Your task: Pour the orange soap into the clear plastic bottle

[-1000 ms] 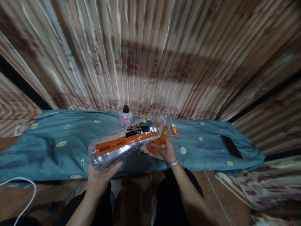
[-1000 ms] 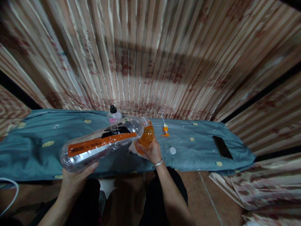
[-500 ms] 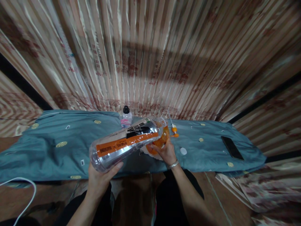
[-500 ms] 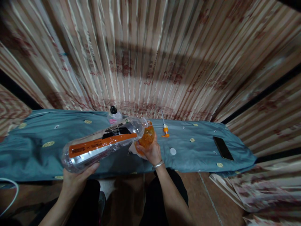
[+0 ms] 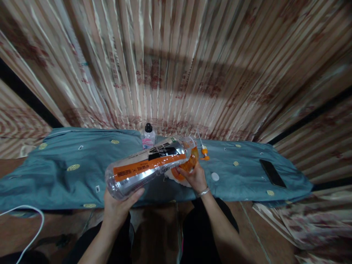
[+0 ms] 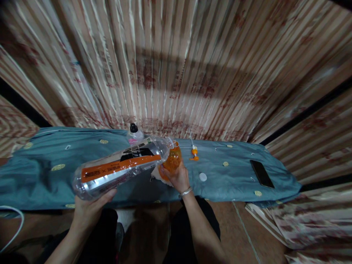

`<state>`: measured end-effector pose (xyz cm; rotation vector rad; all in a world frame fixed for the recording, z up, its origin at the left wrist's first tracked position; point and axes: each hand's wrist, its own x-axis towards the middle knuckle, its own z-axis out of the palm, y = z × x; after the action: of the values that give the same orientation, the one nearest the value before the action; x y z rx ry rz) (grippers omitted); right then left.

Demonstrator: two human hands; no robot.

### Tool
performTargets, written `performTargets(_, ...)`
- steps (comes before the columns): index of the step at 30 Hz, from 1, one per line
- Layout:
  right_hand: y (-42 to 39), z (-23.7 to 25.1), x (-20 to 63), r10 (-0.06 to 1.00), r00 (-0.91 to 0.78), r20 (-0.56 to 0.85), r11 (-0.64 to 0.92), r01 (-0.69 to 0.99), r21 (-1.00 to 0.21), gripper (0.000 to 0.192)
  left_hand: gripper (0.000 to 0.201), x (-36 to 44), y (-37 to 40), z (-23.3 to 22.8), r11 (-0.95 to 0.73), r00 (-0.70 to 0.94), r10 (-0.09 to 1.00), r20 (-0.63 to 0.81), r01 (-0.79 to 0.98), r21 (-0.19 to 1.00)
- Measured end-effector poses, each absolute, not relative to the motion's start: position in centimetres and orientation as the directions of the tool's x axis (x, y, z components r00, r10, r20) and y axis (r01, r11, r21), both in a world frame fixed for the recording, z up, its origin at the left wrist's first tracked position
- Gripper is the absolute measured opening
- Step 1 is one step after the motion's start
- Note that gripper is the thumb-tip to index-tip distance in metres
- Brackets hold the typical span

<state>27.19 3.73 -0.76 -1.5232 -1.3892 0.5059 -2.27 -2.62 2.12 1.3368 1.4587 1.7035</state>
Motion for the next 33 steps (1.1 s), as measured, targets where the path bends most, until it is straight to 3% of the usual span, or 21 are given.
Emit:
performTargets(5,3.5,-0.4,27.1,0.931,0.242,0.275,0.120,0.508,-0.853,0.080,0.059,-2.1,-2.9,2.9,-0.268,-0.384,0.877,0.288,0.105,0.958)
performTargets(10,3.5,-0.2,27.0,0.932,0.226,0.285,0.146,0.485,-0.862,0.076,0.066,-1.8,-2.7,3.0,-0.247,-0.413,0.869,0.273,0.115,0.962)
performTargets(15,3.5,-0.3,26.8,0.929,0.243,0.279,0.142,0.462,-0.875,0.072,0.061,-2.2,-2.6,3.0,-0.234,-0.383,0.885,0.265,0.126,0.964)
performTargets(19,3.5,-0.3,26.8,0.926,0.272,0.262,0.119,0.448,-0.886,0.072,0.073,-2.3,-2.7,3.1,-0.199,-0.390,0.895,0.215,0.081,0.977)
performTargets(23,3.5,-0.2,26.7,0.930,0.252,0.268,0.140,0.432,-0.891,0.082,0.068,-1.9,-2.8,3.1,-0.210,-0.392,0.890,0.231,0.097,0.973)
performTargets(33,3.6,-0.5,26.9,0.937,0.235,0.260,0.139,0.434,-0.890,0.079,0.064,-1.5,-2.9,2.9,-0.262,-0.430,0.856,0.288,0.122,0.957)
